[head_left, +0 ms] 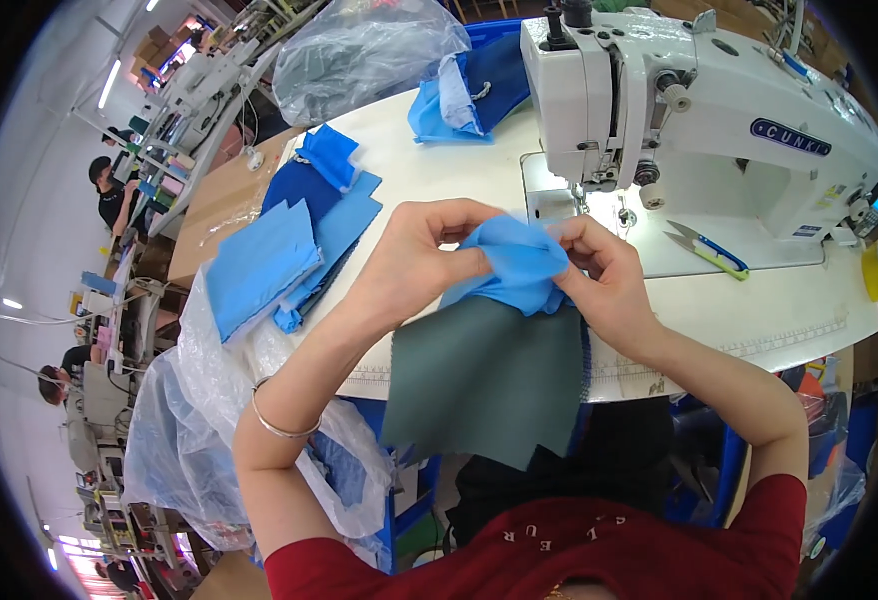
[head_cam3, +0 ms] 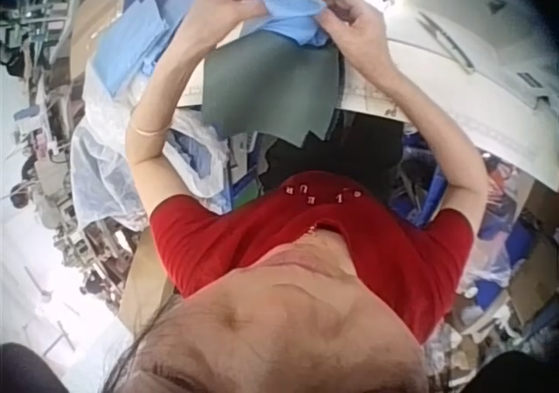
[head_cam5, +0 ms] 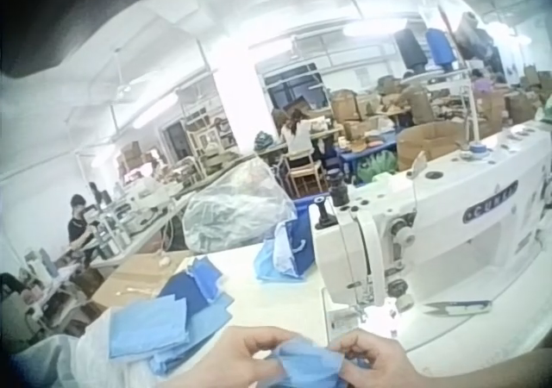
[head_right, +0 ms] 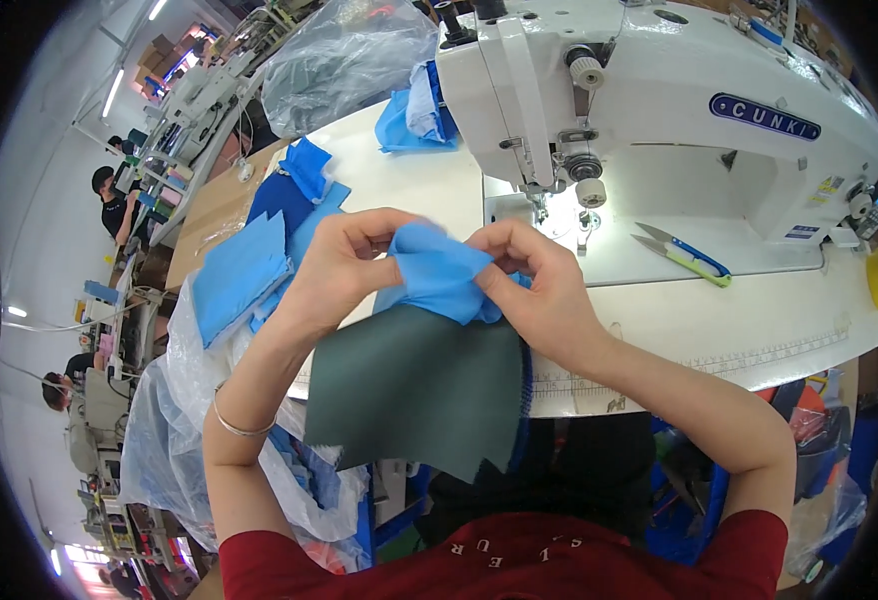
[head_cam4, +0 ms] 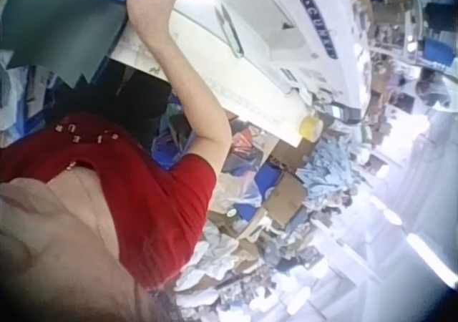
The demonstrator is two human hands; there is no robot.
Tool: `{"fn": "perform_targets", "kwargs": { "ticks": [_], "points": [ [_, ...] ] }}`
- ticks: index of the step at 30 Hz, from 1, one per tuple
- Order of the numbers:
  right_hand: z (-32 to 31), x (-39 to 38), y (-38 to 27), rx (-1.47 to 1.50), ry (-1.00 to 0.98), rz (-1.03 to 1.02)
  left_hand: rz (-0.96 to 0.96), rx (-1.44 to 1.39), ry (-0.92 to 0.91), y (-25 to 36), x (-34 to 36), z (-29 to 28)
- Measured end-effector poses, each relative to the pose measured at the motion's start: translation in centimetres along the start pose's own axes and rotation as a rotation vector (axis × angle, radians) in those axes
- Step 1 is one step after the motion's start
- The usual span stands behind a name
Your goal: Sewing various pieces of blue and green fabric material together using an industrial sewing machine.
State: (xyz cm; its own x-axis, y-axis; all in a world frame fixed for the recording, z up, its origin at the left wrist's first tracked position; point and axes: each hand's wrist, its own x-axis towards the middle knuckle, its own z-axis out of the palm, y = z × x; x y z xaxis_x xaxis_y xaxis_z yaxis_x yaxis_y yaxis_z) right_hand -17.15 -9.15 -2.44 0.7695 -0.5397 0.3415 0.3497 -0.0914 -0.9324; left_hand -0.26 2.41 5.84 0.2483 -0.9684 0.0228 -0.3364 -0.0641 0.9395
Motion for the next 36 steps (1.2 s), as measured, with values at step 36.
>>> {"fn": "perform_targets", "kwargs": {
  "ticks": [36],
  "points": [
    [-5.0, -1.2, 0.2, -1.12, -0.248, -0.458, 0.028, 0.841, -0.14, -4.6, 7.8, 3.4]
  ]
}}
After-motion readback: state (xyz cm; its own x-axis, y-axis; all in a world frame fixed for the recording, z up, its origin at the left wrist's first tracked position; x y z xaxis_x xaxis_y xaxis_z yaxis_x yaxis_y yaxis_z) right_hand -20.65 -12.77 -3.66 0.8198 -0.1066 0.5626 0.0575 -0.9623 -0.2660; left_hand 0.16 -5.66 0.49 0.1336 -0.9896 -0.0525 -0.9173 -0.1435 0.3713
